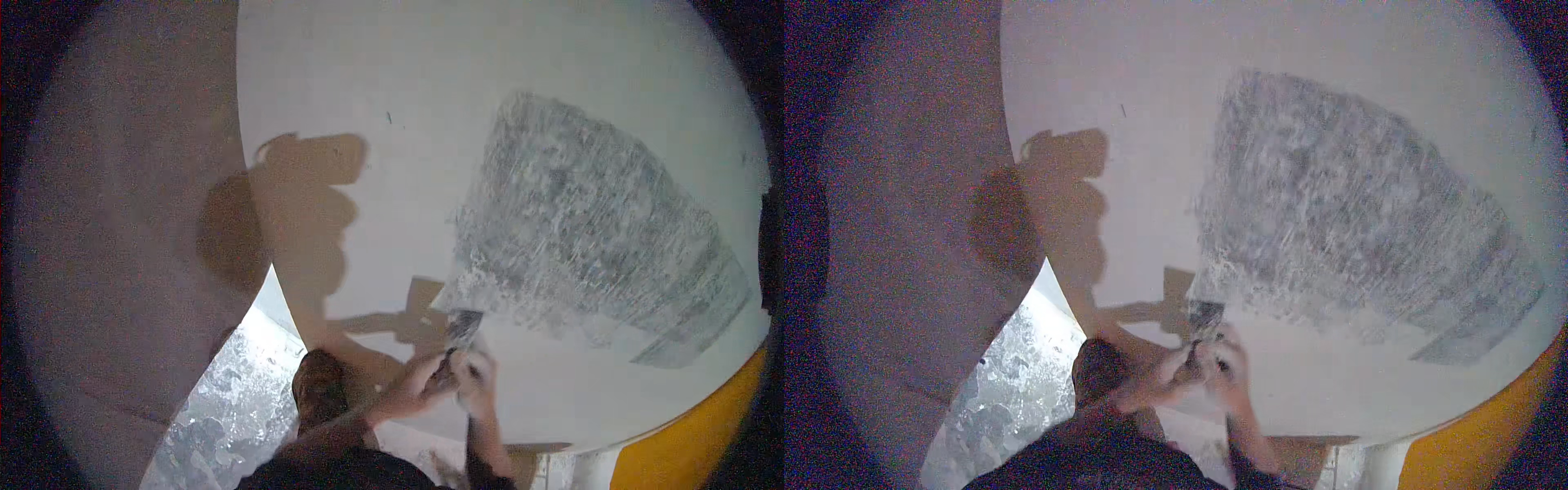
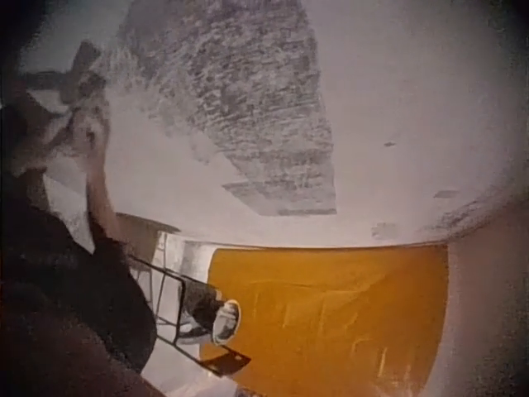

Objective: The recorder applies wall putty or filler to a surface using a putty knife or scraper.

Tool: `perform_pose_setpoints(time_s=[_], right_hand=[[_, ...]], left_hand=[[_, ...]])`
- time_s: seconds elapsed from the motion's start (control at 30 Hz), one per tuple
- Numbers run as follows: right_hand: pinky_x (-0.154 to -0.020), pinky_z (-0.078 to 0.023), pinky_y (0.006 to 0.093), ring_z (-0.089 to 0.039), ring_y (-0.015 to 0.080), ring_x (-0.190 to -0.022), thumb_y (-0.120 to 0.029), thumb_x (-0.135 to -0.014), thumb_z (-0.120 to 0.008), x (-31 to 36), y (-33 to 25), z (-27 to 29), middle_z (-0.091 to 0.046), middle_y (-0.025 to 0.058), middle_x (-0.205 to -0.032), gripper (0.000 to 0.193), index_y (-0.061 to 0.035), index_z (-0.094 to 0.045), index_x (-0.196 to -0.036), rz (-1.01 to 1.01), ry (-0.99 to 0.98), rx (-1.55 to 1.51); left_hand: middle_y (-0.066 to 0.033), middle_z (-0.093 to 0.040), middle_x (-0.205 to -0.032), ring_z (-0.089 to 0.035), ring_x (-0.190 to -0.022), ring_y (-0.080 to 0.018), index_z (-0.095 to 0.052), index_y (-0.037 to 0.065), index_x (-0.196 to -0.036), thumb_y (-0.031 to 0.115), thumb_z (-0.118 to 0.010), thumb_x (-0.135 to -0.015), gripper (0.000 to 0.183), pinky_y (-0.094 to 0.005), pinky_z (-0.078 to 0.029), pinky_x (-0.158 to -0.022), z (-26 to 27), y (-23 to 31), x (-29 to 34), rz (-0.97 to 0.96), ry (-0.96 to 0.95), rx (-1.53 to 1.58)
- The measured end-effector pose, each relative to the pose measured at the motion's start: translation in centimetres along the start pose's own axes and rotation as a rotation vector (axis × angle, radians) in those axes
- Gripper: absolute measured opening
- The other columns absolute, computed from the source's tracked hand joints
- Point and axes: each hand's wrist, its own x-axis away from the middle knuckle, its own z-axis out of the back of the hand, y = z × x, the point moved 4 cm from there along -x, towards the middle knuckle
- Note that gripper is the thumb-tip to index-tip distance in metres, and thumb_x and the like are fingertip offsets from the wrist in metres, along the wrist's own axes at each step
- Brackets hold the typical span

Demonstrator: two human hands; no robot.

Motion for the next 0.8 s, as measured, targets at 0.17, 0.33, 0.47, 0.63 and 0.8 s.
perform_pose_setpoints(time_s=[0.17,0.33,0.47,0.63,0.8], right_hand=[[-0.052,-0.045,0.0226,-0.057,0.0110,-0.059,-0.026,-0.095,-0.043,1.7,1.8,-1.5,-0.062,0.0076,-0.074,0.029,0.0004,-0.054,-0.093,-0.261,0.059,-0.289],[-0.052,-0.046,0.0236,-0.061,0.0152,-0.062,-0.033,-0.096,-0.040,1.5,-0.1,-0.9,-0.062,0.0099,-0.078,0.032,-0.0024,-0.048,-0.100,-0.244,0.003,-0.259],[-0.050,-0.046,0.0241,-0.060,0.0139,-0.062,-0.030,-0.097,-0.039,0.8,1.2,-2.3,-0.059,0.0072,-0.075,0.029,-0.0027,-0.047,-0.099,-0.253,0.075,-0.368],[-0.054,-0.045,0.0226,-0.057,0.0113,-0.062,-0.023,-0.096,-0.043,0.2,2.7,-4.8,-0.057,0.0037,-0.075,0.022,-0.0026,-0.051,-0.096,-0.186,0.074,-0.269],[-0.057,-0.044,0.0231,-0.055,0.0084,-0.066,-0.021,-0.095,-0.046,0.4,3.7,-5.4,-0.058,0.0036,-0.077,0.019,-0.0029,-0.052,-0.093,-0.280,0.109,-0.435]], left_hand=[[-0.0044,-0.053,-0.074,-0.052,-0.064,-0.0115,-0.050,0.000,-0.091,0.025,-0.049,-0.093,0.025,-0.0267,-0.044,-0.061,-2.2,-2.5,4.5,0.496,0.063,0.148],[-0.0020,-0.048,-0.066,-0.048,-0.059,-0.0099,-0.047,0.002,-0.086,0.027,-0.040,-0.097,0.028,-0.0255,-0.040,-0.055,-2.9,-2.0,4.5,0.352,0.102,0.103],[-0.0012,-0.047,-0.064,-0.045,-0.053,-0.0092,-0.047,0.005,-0.084,0.029,-0.039,-0.097,0.029,-0.0245,-0.038,-0.050,-2.5,-2.6,5.0,0.481,0.085,0.202],[-0.0014,-0.047,-0.065,-0.045,-0.051,-0.0096,-0.049,0.005,-0.086,0.029,-0.040,-0.096,0.027,-0.0246,-0.037,-0.047,-0.3,-4.2,6.5,0.571,0.276,0.291],[-0.0060,-0.050,-0.067,-0.049,-0.057,-0.0142,-0.052,0.001,-0.103,0.019,-0.041,-0.095,0.023,-0.0275,-0.040,-0.050,1.1,-6.3,6.5,0.417,0.192,0.067]])
